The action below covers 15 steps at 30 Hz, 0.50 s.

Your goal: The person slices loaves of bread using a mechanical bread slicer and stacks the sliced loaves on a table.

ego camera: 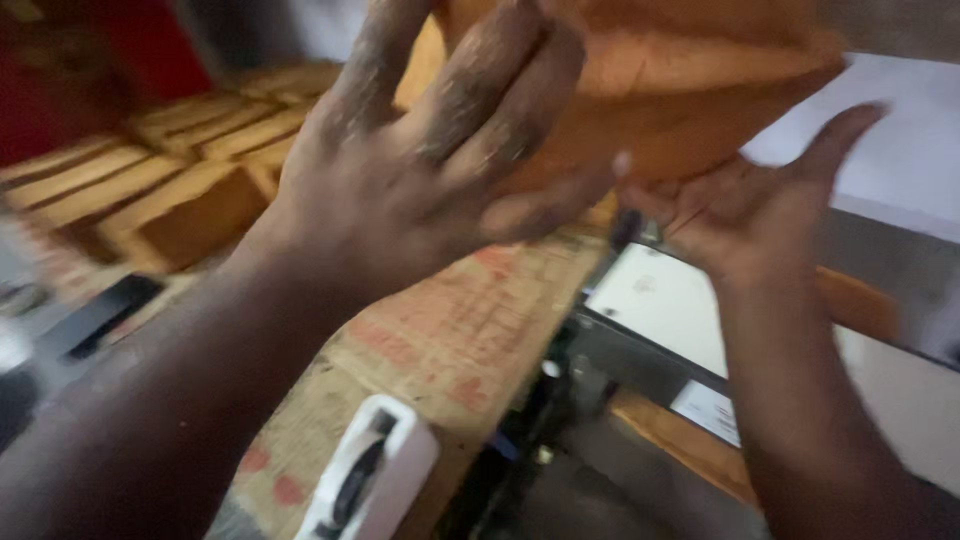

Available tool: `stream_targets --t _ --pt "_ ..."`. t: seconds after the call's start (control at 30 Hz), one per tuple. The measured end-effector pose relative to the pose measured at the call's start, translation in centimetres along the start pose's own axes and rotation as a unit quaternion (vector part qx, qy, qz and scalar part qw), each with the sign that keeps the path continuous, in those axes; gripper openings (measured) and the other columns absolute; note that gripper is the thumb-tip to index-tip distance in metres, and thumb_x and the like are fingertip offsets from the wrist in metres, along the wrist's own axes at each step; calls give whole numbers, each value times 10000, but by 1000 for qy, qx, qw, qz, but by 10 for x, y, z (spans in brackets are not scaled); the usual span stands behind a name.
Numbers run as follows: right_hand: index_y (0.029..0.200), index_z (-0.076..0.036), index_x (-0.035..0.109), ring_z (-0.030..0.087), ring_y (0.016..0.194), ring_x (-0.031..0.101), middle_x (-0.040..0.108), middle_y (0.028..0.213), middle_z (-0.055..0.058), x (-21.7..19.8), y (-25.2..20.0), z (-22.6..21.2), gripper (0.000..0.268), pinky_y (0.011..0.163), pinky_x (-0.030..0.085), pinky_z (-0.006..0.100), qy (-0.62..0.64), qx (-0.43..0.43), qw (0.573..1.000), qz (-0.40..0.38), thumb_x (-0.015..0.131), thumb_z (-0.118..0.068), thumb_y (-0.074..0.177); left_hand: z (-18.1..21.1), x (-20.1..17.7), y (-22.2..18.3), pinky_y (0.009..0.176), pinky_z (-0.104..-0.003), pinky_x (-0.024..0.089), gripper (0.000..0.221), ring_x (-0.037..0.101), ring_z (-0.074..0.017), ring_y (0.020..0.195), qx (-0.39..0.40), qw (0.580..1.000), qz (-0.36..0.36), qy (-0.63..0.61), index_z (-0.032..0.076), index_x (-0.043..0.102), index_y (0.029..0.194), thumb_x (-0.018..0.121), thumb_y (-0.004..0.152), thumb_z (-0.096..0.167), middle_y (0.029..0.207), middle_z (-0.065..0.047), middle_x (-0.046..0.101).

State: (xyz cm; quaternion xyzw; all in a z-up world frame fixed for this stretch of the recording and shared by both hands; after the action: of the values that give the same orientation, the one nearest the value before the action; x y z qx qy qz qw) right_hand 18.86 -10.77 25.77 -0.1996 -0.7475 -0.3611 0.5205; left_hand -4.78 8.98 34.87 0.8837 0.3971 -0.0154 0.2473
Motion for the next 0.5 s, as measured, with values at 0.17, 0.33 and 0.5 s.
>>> stream_targets --t 0.17,0.33,0.5 --pt "1674 -156 96 521 1606 268 207 1758 242 4 -52 -90 1189 1260 293 768 -207 -36 963 -170 466 -884 810 75 63 72 1262 -472 267 791 292 -267 1515 -326 754 370 -434 172 299 1600 574 1095 715 1605 -123 315" --pt "1733 -152 221 375 1537 319 352 1825 165 -16 -87 -148 1044 1191 285 694 -385 -216 891 -107 550 -742 936 152 95 154 1108 -543 430 929 482 -392 1386 -417 148 258 -859 -46 426 1596 585 982 633 1534 -298 499" --pt "1570 -117 376 301 1426 392 457 1506 73 -7 -118 -198 793 1190 351 620 -522 -221 814 -126 477 -704 1046 207 117 201 1062 -541 497 1019 548 -365 1326 -375 118 58 -918 60 264 1622 655 883 643 1560 -186 484"
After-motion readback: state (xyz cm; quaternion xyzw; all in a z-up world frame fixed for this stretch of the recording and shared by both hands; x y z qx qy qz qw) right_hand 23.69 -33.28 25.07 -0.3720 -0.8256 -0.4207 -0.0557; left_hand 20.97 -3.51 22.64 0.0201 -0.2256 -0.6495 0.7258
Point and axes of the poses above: each hand's wrist, its own y-axis towards the middle knuckle, its own x-axis out of the palm, z = x × y, the point moved 1 cm from there along y, towards the middle knuckle
